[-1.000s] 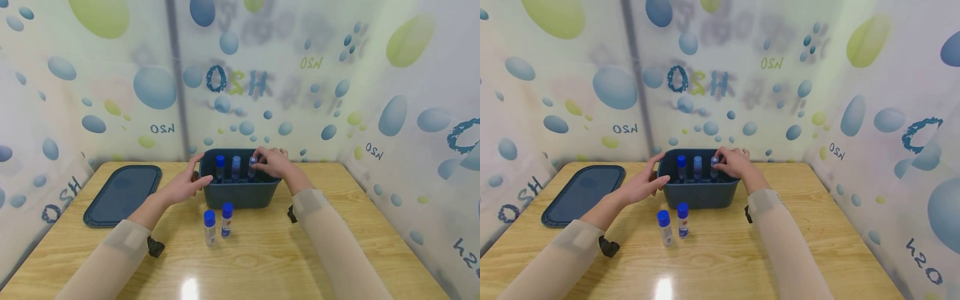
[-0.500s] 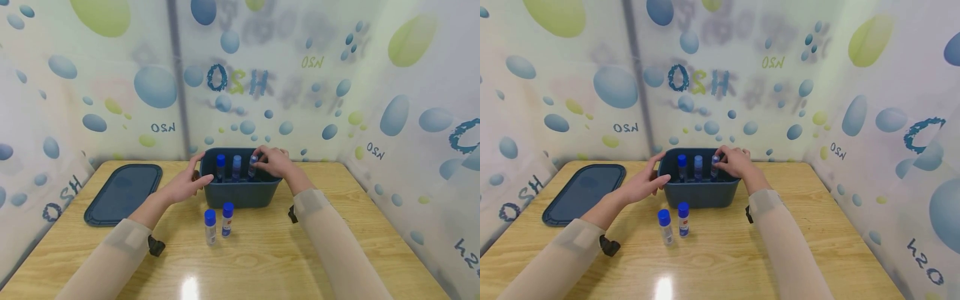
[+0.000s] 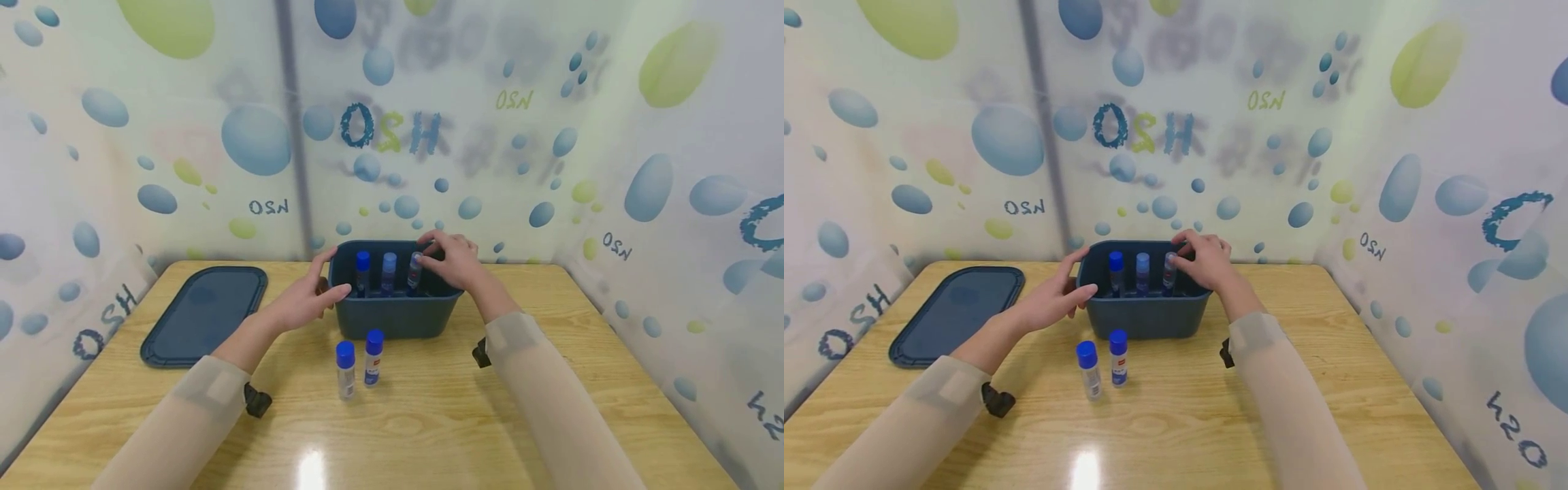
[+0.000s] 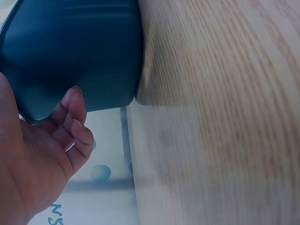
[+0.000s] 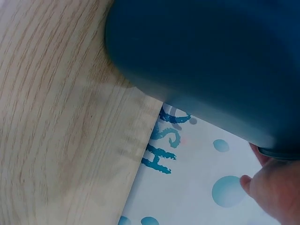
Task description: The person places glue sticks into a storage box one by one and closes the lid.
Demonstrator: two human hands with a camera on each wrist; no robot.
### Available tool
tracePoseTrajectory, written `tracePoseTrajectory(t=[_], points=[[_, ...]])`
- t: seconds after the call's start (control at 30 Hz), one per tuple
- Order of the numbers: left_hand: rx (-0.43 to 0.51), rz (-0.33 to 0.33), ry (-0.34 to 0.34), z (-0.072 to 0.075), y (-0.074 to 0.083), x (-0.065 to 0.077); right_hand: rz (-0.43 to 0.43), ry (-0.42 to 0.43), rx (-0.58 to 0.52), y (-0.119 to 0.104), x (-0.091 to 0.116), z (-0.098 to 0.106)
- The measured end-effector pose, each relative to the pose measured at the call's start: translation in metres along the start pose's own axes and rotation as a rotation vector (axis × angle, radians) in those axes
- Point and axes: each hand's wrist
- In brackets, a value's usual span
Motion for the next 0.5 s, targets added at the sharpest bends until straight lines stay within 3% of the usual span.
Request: tracePoseTrajectory(t=[0.5], points=[[0.001,-0.012,0.005,0.0008,-0.0014,0.0005,0.063,0.114,-0.105,-0.0003,0.0081,0.0037]])
Point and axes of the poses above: each hand's wrist, its own x-axis away from the middle knuckle, its own z-axis out of the back of the hand, y = z × x, and after that the axes turned 8 degrees about z, right-handed
